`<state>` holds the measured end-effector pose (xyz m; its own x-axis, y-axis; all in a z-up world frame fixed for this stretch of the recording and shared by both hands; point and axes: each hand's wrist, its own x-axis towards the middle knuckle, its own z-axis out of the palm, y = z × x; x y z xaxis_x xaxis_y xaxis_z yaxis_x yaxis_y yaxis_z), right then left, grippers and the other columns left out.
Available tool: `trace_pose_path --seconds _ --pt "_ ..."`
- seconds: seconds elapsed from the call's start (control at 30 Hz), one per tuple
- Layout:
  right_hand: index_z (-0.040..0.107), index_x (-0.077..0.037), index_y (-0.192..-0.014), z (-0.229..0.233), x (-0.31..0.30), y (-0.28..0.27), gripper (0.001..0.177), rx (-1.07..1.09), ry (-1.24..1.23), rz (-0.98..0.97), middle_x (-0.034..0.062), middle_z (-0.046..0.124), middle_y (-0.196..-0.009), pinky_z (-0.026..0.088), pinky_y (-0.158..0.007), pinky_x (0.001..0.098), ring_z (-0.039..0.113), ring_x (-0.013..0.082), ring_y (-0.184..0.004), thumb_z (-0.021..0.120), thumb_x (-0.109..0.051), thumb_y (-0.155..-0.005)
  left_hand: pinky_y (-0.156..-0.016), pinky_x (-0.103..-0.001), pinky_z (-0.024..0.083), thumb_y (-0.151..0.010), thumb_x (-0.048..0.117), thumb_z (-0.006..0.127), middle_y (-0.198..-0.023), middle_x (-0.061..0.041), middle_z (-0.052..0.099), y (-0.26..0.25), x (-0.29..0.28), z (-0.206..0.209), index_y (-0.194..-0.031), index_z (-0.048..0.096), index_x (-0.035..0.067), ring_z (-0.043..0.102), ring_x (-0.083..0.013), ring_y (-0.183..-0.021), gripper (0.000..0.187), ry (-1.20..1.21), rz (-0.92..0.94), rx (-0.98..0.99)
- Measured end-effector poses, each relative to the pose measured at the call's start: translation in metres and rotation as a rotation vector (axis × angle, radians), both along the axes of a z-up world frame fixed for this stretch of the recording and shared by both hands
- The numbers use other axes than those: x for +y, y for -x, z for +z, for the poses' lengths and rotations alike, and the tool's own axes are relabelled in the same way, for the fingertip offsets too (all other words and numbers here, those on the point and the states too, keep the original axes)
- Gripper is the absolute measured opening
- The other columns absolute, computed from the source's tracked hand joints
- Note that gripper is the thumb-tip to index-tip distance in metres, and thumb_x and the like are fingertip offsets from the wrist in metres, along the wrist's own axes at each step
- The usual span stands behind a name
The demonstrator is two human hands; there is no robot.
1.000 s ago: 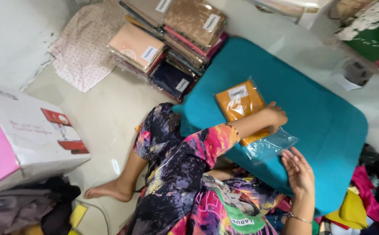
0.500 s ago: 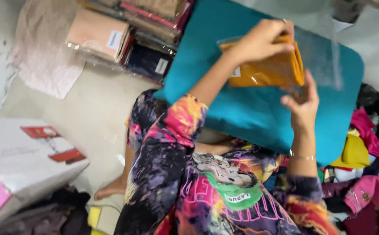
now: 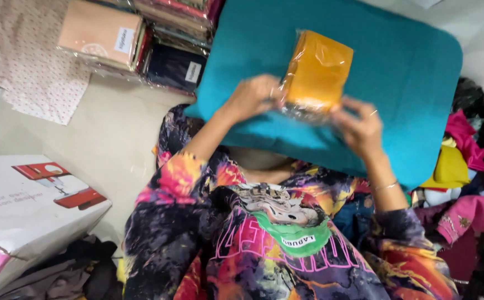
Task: The person folds a piece of yellow fabric on a cushion, cleans it with a lint roller, and places it into a clear plastic sleeve.
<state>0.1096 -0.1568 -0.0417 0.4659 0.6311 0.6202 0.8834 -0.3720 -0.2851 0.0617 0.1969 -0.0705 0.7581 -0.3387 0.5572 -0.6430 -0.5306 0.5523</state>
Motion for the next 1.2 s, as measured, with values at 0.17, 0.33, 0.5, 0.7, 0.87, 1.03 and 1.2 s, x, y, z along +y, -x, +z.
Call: trace_pose_path --seconds 0.17,0.33,0.5,0.7,0.87,1.03,1.2 --pt "0.081 -0.016 -0.109 -0.024 -0.004 0.042 0.018 -0.206 0.113 0.034 0.0132 0.075 -0.12 0.056 -0.086 0.0423 0.072 0.0305 -0.099 0.081 -0.014 -0.091 -0.102 -0.037 0.052 -0.096 0.025 0.076 -0.129 0.002 0.071 0.045 -0.014 -0.031 -0.103 0.075 0.019 0.064 -0.0199 -0.125 0.009 -0.229 0.133 -0.33" --pt "0.08 -0.008 -0.103 -0.014 0.003 0.047 0.012 -0.306 0.106 0.138 0.017 0.077 -0.11 0.06 -0.085 0.0427 0.075 0.034 -0.095 0.07 -0.015 -0.101 -0.108 -0.038 0.053 -0.096 0.017 0.076 -0.129 -0.004 0.073 0.049 -0.01 -0.027 -0.101 0.077 0.012 0.066 -0.0217 -0.124 0.007 -0.272 0.092 -0.548" --pt "0.071 -0.005 -0.097 -0.006 -0.001 0.047 0.02 0.451 -0.016 -0.035 0.0129 0.076 -0.101 0.054 -0.078 0.0467 0.072 0.0384 -0.093 0.062 -0.016 -0.112 -0.085 -0.049 0.057 -0.107 0.017 0.057 -0.091 -0.012 0.073 0.048 -0.007 0.032 -0.098 0.068 0.01 0.072 -0.0333 -0.095 0.016 0.098 -0.062 0.212" --pt "0.071 -0.002 -0.107 -0.039 0.003 0.03 0.018 1.016 -0.276 -0.191 0.0131 0.072 -0.092 0.057 -0.079 0.0315 0.07 0.0198 -0.088 0.057 -0.012 -0.113 -0.075 -0.038 0.056 -0.104 0.035 0.055 -0.08 -0.004 0.071 0.01 -0.033 -0.035 -0.095 0.071 0.019 0.074 -0.0245 -0.083 0.024 0.214 0.23 0.458" --pt "0.057 0.003 -0.132 -0.036 0.004 0.029 0.022 1.051 -0.352 -0.203 0.0135 0.066 -0.09 0.058 -0.074 0.0298 0.066 0.0185 -0.082 0.051 -0.001 -0.111 -0.071 -0.047 0.059 -0.102 0.051 0.046 -0.079 -0.01 0.075 0.006 -0.054 -0.023 -0.106 0.068 0.018 0.076 -0.0316 -0.084 0.04 0.048 0.476 0.607" --pt "0.044 0.005 -0.143 -0.028 0.01 0.021 0.032 0.786 -0.417 -0.229 0.0292 0.064 -0.098 0.06 -0.067 0.0462 0.068 0.0378 -0.08 0.05 0.004 -0.112 -0.072 -0.056 0.058 -0.1 0.044 0.05 -0.082 -0.017 0.076 -0.001 -0.065 -0.024 -0.104 0.072 0.014 0.076 -0.04 -0.082 0.037 -0.031 0.648 0.584" --pt "0.061 -0.001 -0.136 0.031 0.061 0.031 0.031 0.064 -0.058 -0.209 0.0176 0.063 -0.119 0.048 -0.096 0.053 0.061 0.0406 -0.11 0.058 -0.014 -0.108 -0.073 -0.056 0.058 -0.102 0.039 0.049 -0.083 -0.018 0.077 0.011 -0.071 -0.006 -0.1 0.071 0.01 0.075 -0.0434 -0.081 0.037 0.04 0.67 0.579"
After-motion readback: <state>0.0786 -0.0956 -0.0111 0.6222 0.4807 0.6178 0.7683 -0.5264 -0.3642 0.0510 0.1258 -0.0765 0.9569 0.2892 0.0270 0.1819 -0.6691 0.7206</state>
